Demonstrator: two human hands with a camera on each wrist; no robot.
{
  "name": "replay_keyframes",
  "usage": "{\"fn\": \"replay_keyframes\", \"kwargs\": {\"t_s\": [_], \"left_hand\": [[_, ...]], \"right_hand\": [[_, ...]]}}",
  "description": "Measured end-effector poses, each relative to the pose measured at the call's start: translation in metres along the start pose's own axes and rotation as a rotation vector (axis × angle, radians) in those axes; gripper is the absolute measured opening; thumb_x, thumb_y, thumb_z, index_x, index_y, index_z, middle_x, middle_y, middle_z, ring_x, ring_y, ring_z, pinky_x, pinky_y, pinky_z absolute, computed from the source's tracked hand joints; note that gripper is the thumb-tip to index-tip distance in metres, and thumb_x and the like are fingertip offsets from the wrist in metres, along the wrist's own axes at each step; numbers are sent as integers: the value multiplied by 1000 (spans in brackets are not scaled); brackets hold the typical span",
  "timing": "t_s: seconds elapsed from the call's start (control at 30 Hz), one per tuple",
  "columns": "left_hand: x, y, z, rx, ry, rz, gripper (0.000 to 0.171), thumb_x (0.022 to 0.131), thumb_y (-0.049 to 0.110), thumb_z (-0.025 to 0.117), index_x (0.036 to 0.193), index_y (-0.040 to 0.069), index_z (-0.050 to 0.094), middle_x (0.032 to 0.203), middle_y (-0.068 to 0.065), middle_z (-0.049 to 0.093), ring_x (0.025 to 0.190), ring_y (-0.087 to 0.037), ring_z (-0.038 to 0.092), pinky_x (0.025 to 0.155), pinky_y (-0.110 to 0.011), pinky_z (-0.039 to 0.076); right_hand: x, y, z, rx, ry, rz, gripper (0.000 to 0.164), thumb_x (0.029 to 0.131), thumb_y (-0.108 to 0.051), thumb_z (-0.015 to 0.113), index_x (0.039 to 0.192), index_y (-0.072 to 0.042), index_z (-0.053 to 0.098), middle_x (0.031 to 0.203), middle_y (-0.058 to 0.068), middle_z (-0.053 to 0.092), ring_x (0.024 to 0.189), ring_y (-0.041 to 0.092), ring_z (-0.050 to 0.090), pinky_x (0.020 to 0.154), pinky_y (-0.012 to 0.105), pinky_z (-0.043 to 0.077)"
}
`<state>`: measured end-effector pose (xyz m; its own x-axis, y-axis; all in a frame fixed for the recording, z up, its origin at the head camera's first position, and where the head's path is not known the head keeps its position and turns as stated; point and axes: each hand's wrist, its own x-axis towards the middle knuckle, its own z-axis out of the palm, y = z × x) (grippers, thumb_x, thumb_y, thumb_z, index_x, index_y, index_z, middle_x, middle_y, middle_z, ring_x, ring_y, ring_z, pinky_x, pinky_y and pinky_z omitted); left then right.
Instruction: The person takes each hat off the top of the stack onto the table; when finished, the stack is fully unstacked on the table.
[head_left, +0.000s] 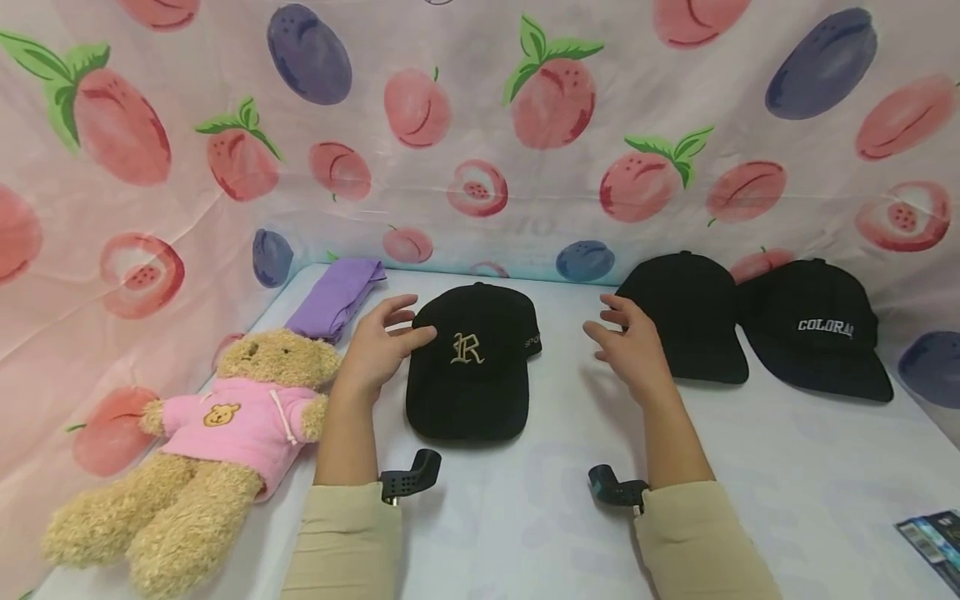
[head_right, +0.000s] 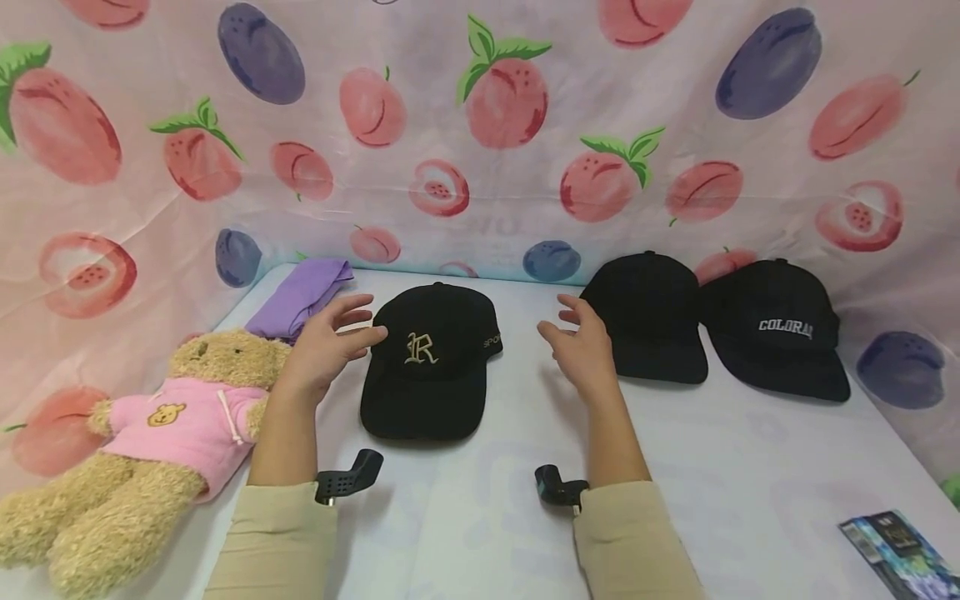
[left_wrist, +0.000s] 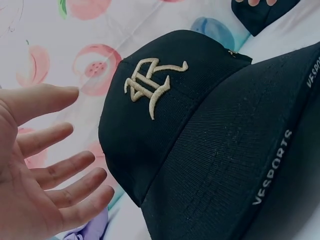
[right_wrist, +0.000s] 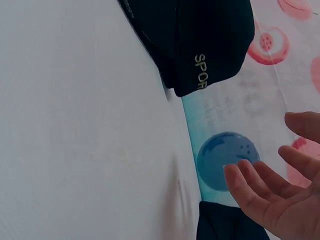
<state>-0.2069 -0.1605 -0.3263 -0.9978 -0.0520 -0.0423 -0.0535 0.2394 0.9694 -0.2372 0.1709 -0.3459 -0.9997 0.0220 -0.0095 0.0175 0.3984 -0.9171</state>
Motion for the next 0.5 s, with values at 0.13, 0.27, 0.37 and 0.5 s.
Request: {"fn": "replay_keyframes", "kwargs": {"t_s": [0.13,0.27,0.37,0.5], "left_hand": [[1,-1,-1,24,-18,-19,71,93,18,76,156,19,45,160,-16,42,148,-37,42,120,-56,36],[1,-3,-1,28,-18,-36,74,91,17,77,157,21,43,161,-15,41,148,-36,43,120,-56,36],[2,-6,-1,38,-24,-49,77,90,15,77,158,22,42,161,-15,41,148,-35,43,120,-56,37],[6,-10,-1,71,-58,-55,84,89,10,78,160,22,37,163,-15,38,149,-36,40,120,-57,36]], "right_hand": [[2,-2,7,-20,-47,-6,65,103,-31,62,161,-16,35,162,19,41,141,38,50,101,48,55],[2,-4,13,-10,-89,-10,66,103,-31,63,161,-18,35,162,19,39,142,39,50,100,48,56],[3,-5,18,17,-135,-9,68,102,-29,66,161,-19,34,163,20,37,142,40,49,99,48,56],[2,-6,26,52,-213,-5,73,100,-26,68,163,-21,31,165,21,34,143,43,47,99,49,56]]}}
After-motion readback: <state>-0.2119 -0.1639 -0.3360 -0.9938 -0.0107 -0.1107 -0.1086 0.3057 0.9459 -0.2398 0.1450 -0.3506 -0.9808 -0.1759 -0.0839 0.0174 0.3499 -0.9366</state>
